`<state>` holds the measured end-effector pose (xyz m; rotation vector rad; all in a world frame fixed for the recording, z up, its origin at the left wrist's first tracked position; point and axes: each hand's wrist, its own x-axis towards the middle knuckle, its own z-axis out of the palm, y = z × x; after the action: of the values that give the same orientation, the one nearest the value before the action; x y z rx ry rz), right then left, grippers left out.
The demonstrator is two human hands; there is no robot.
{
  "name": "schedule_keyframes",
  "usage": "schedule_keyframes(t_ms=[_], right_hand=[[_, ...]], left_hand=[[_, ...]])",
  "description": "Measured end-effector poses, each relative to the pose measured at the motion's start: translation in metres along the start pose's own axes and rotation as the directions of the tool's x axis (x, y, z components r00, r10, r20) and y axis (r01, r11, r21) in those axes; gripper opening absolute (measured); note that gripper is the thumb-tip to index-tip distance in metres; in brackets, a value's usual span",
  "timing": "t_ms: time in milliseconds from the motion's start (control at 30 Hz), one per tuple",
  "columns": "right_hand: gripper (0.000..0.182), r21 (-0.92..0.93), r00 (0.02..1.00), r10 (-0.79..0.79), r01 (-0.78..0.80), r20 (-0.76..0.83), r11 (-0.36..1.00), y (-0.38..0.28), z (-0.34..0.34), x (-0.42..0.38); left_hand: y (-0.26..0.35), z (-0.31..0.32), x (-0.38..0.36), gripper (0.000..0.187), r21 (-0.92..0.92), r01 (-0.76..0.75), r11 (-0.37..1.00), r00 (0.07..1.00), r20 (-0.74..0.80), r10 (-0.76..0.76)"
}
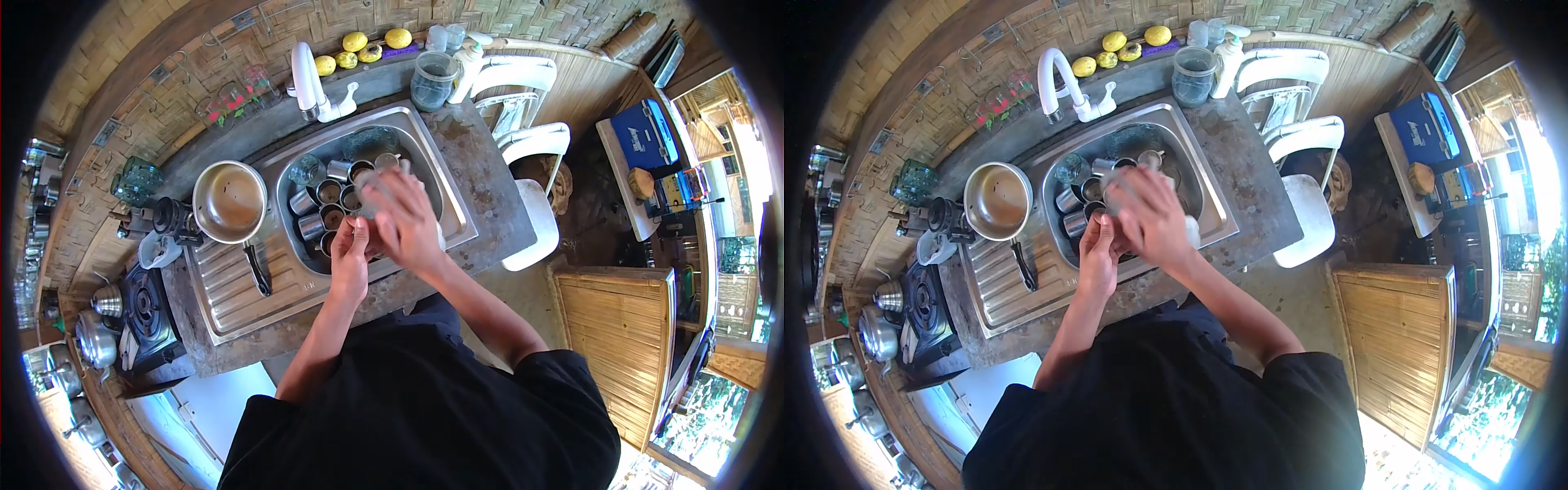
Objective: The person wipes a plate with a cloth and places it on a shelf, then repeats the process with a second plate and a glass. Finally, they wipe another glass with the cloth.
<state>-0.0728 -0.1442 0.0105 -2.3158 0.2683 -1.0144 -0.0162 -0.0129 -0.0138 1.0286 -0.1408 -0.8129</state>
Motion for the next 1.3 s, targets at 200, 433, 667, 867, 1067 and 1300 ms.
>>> schedule_keyframes(t_ms=[200,433,667,867,1067,1300], right_hand=[[0.040,-0.061,0.989,-0.087,0.095,0.124,0.994,-0.018,0.006,-0.015],[0.045,-0.133,0.985,0.039,-0.016,0.168,0.991,-0.031,0.020,-0.016],[0.046,-0.160,0.982,-0.005,0.036,0.188,0.986,-0.020,0.015,-0.040],[0.038,0.140,0.908,0.418,-0.411,-0.025,0.901,-0.006,0.017,-0.020],[0.031,0.016,0.980,-0.049,0.047,0.192,0.999,-0.009,0.001,0.006],[0.038,0.245,0.846,0.528,-0.530,0.080,0.812,0.011,0.026,0.003]], left_hand=[[-0.004,-0.023,0.007,0.014,-0.197,0.112,0.974,0.991,0.090,-0.096],[0.009,-0.024,0.020,0.017,-0.395,0.193,0.898,0.980,0.027,-0.198],[-0.002,-0.044,0.024,0.039,-0.431,0.205,0.879,0.977,0.044,-0.207],[0.005,-0.011,0.002,0.019,-0.223,0.079,0.972,0.996,-0.017,-0.085],[-0.008,-0.028,0.002,0.020,-0.052,0.115,0.992,0.993,0.018,-0.114],[0.001,-0.027,-0.001,0.021,-0.124,-0.013,0.992,1.000,0.011,0.015]])
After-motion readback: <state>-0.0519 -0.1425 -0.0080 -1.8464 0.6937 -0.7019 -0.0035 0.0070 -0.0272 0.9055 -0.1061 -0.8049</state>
